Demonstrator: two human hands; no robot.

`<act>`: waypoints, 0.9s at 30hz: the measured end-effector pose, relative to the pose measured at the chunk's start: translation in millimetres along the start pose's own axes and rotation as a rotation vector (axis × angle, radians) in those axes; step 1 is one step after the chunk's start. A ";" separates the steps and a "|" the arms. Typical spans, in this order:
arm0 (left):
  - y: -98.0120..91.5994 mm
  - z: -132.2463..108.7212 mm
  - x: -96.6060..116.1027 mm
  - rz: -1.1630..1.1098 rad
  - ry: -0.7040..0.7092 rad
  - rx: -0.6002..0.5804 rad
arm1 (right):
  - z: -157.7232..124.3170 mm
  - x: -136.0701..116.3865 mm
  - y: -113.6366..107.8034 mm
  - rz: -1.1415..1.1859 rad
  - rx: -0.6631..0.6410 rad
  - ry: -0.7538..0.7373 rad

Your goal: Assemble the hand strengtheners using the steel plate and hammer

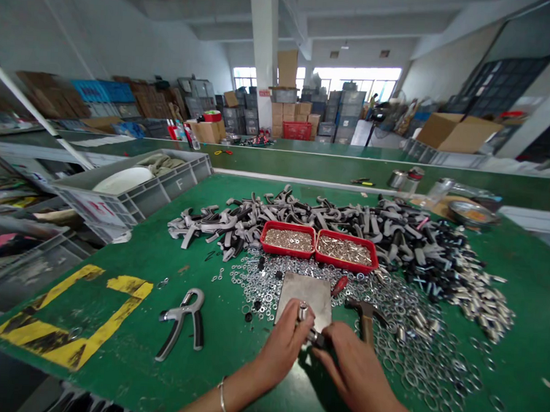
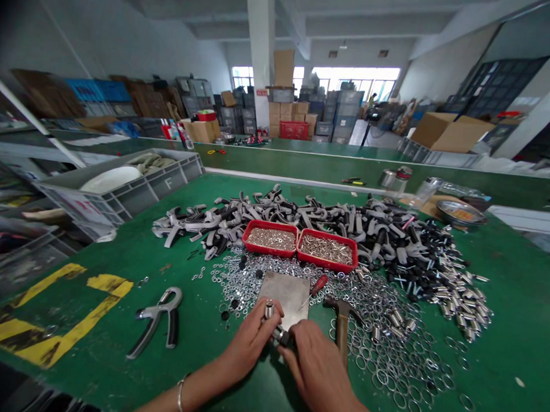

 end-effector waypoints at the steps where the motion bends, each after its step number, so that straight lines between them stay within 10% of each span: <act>1: 0.3 -0.3 -1.1 -0.010 -0.010 0.027 | -0.8 2.0 0.6 0.040 0.004 0.006; 6: 9.8 -2.9 7.8 0.169 0.184 -0.139 | -3.9 10.6 22.0 0.350 -0.361 0.184; 11: 7.6 -6.7 1.2 0.100 0.043 0.024 | -4.5 -3.0 0.1 0.008 0.025 -0.037; 16: 9.1 6.7 2.2 0.277 0.094 -0.195 | -3.7 25.0 36.5 0.624 -0.195 0.133; 23: 2.8 82.3 -39.1 0.805 -0.148 -0.526 | 28.0 27.2 -23.0 -0.471 0.179 -0.080; 27: -6.2 134.4 -37.6 0.914 -0.067 -0.412 | 56.3 48.4 -45.6 -0.855 0.245 -0.119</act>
Point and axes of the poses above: each hand's wrist, its own z-axis towards the middle knuckle, its own y-axis out of the palm, x = y × z, the point moved 5 cm from there along z, towards the middle knuckle, and after that the axes turned 14 degrees about -x, right-handed, at the moved point
